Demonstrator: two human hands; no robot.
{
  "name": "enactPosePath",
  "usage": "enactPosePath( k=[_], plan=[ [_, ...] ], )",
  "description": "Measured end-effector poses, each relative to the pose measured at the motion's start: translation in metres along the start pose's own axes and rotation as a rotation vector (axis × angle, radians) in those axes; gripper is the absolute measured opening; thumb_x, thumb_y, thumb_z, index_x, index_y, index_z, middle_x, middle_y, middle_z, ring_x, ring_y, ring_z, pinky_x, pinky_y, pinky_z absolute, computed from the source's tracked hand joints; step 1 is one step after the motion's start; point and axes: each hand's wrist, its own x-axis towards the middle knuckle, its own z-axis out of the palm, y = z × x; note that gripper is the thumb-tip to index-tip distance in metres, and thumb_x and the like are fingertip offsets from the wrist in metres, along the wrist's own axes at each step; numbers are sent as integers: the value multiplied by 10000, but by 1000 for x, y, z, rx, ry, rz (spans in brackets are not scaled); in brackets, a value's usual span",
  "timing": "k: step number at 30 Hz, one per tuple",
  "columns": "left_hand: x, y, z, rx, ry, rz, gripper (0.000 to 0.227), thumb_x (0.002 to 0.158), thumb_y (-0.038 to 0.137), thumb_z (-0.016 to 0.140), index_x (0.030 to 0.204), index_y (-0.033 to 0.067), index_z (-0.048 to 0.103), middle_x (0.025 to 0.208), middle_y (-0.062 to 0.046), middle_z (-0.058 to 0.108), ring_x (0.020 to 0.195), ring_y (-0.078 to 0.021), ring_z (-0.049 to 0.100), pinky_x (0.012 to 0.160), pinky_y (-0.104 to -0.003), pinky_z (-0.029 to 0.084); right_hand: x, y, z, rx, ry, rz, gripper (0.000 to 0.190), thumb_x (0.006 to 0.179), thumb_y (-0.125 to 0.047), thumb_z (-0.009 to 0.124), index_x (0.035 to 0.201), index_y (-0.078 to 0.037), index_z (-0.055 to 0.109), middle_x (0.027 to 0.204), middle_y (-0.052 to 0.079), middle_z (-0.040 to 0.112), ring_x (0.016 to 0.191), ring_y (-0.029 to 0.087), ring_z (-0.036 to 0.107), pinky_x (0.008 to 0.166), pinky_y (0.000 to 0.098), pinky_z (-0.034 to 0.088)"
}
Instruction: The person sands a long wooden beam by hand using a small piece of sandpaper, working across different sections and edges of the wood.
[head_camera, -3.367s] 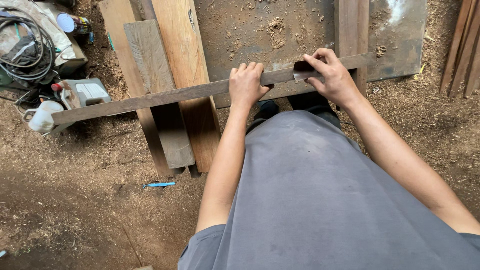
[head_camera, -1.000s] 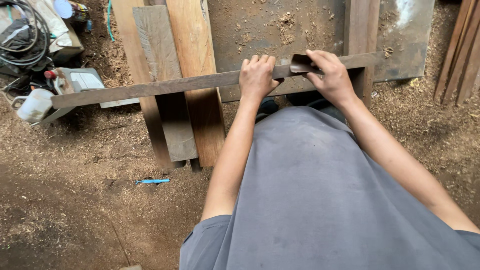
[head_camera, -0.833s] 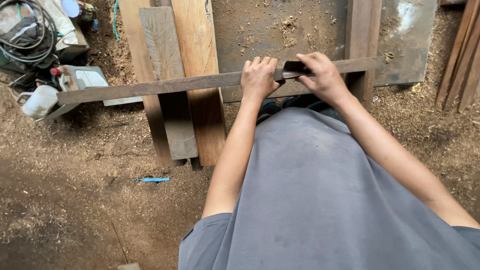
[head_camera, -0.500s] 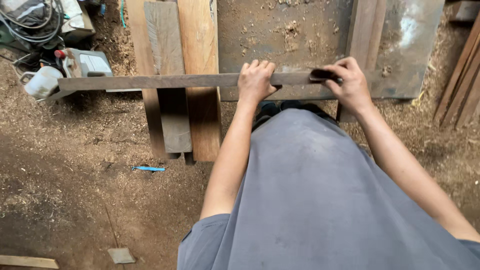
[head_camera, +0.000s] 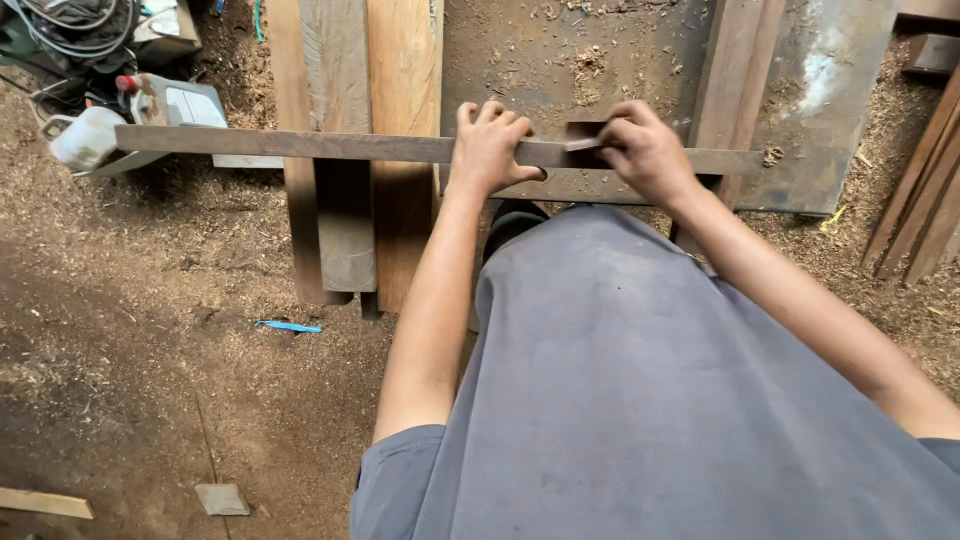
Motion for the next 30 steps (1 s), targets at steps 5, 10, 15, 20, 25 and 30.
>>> enactPosePath(
  k=[5,10,15,20,25,30],
  plan=[
    [-13,-26,-3,-2,-194,-49,612,608,553,929,1020,159,706,1039,-46,721,1056,-249,648,897,-428,469,-10,-6,6,-13,76,121,84,915,-52,775,975,-34,720,1259,145,585,1070,267,671,918,335,593],
    [-12,-23,6,-26,-178,-75,552,602,461,923,1003,161,690,1000,-37,722,986,-247,672,810,-419,498,7,-45,38,-18,114,44,126,930,-56,762,1055,-66,749,1120,97,657,1053,295,661,925,393,551],
    [-13,-24,7,-63,-154,-66,543,566,414,922,976,152,683,984,-40,724,967,-261,677,792,-423,499,-4,-63,37,-71,151,98,151,909,-52,758,1057,-81,744,1077,79,694,1053,310,636,921,407,525],
    [-12,-24,3,-50,-154,-48,535,549,391,917,954,139,673,977,-53,722,965,-276,679,787,-432,502,-9,-73,45,-70,189,163,181,881,-24,741,1052,-81,743,1086,94,697,1077,318,630,954,413,519],
    [-15,-22,4,-53,-128,-54,490,579,370,907,944,145,669,973,-47,719,972,-273,680,807,-429,506,-8,-70,59,14,202,137,195,907,-36,743,1099,-74,739,1141,96,706,1113,309,638,972,406,522],
    [-12,-21,2,-60,-160,-52,518,563,402,911,937,138,668,958,-54,714,948,-279,677,780,-432,500,-25,-57,40,-25,188,209,161,920,-40,744,1075,-83,751,1105,83,712,1092,289,641,972,404,515]
  ],
)
